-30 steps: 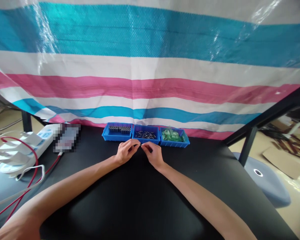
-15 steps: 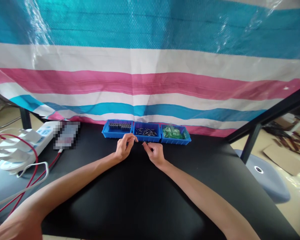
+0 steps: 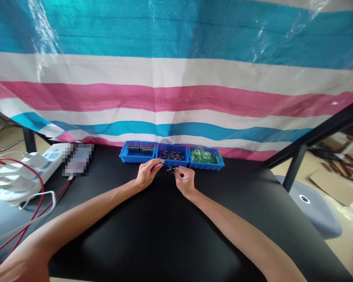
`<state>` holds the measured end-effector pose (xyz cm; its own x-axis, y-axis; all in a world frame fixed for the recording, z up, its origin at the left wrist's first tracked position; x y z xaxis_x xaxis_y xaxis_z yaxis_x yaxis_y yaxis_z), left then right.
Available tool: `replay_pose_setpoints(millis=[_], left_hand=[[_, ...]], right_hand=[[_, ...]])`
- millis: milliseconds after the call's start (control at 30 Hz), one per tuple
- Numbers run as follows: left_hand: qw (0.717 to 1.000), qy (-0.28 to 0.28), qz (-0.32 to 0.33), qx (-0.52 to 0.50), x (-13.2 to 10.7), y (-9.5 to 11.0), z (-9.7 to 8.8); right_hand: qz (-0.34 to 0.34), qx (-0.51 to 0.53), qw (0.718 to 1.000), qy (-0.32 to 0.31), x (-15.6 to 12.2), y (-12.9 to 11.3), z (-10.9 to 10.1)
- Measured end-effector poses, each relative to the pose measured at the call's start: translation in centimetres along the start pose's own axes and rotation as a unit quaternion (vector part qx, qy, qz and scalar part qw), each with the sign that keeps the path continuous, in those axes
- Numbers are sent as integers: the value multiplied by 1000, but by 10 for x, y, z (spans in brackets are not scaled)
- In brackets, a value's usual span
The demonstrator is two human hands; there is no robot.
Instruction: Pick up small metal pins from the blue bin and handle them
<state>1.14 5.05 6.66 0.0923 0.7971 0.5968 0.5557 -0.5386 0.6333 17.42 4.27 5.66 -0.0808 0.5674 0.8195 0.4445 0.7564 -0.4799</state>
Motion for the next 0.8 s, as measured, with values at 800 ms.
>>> replay_pose_setpoints(millis=[800], left_hand=[[1000, -1, -9, -16, 0, -1, 1]], right_hand=[[102, 108, 988, -45, -11, 12, 17]])
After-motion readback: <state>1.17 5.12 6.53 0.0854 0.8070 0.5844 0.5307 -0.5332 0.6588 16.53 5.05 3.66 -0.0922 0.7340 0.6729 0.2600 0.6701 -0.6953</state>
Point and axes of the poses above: each hand's wrist, its own x-axis towards the middle knuckle, its own z-axis out of the palm, y = z × x, the point moved 9 cm from there along x, towards the middle knuckle, and after that the axes turned 14 degrees about -z, right-handed, at the moved point
